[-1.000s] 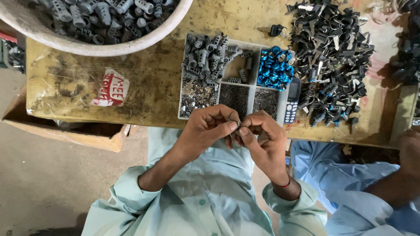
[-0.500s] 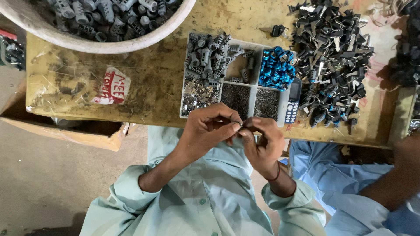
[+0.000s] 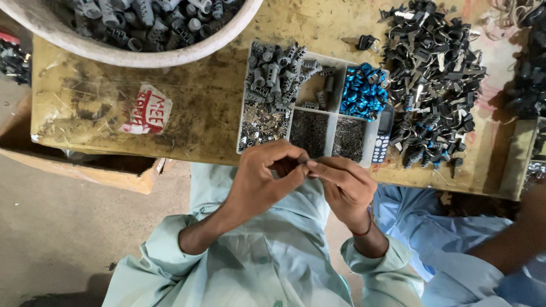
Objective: The person sits at a workbench and assembles small electrical plug components by hand. They pick parts from a compartment tray, fit the pieces together between their fingers, and place finished assemblies onto the table or into the tray compartments, repeating the cycle.
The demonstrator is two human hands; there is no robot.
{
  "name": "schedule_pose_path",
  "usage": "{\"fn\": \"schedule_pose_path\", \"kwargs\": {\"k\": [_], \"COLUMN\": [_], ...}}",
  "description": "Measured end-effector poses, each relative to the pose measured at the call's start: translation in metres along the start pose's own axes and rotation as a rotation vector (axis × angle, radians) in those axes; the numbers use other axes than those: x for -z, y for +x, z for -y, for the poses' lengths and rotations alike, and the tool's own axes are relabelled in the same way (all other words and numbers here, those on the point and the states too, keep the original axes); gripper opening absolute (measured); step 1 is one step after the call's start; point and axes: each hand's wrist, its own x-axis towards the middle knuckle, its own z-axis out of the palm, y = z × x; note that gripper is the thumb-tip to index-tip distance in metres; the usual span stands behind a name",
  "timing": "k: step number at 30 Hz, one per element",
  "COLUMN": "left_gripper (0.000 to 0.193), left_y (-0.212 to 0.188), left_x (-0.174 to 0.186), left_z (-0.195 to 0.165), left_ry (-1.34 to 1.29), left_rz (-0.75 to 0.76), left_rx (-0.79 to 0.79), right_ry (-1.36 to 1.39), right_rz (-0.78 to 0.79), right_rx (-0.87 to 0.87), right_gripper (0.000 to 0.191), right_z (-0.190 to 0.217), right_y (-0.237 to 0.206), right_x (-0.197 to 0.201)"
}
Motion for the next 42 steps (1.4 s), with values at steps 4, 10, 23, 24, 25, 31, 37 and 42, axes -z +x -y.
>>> {"fn": "schedule_pose_path", "kwargs": {"k": [4,10,23,24,25,31,37,42], "left_gripper": [0.010,0.011,0.007,0.008,0.008,0.005,0.005,0.005], "left_y": [-0.003,-0.014,-0.015,-0.013,-0.011,0.002,-0.002,-0.003], "left_x": [0.004,0.007,0.012,0.013,0.013,0.015,0.021,0.021], "left_z": [0.008,0.019,0.019,0.021,0.022,0.032,0.034,0.031], "left_ry": [-0.235,-0.643,-0.587,-0.603,-0.593,-0.582,-0.608,-0.585], "left_rz": [0.095,0.113,0.078,0.076,0.072,0.062,0.044,0.034], "left_rx": [0.242,0.391,0.335,0.312,0.321,0.303,0.282,0.287], "right_ry": [0.323,-0.137,0.026,0.193,0.360,-0.027,-0.441,-0.591], "right_rz": [0.248,0.129,0.044,0.085,0.125,0.035,0.178,0.259], "right_rx": [-0.178,-0.170,-0.245,-0.324,-0.405,-0.352,-0.110,-0.068], "right_gripper": [0.019,0.015,0.021,0.021,0.021,0.019,0.029,0.028], "right_z": [0.000,0.010,-0.011,-0.012,-0.013,-0.011,-0.002,-0.005], "right_y": [0.016,0.045,0.074,0.067,0.061,0.049,0.061,0.064], "right_x": [0.012,-0.001,-0.026,-0.020,-0.016,0.003,0.001,-0.005]}}
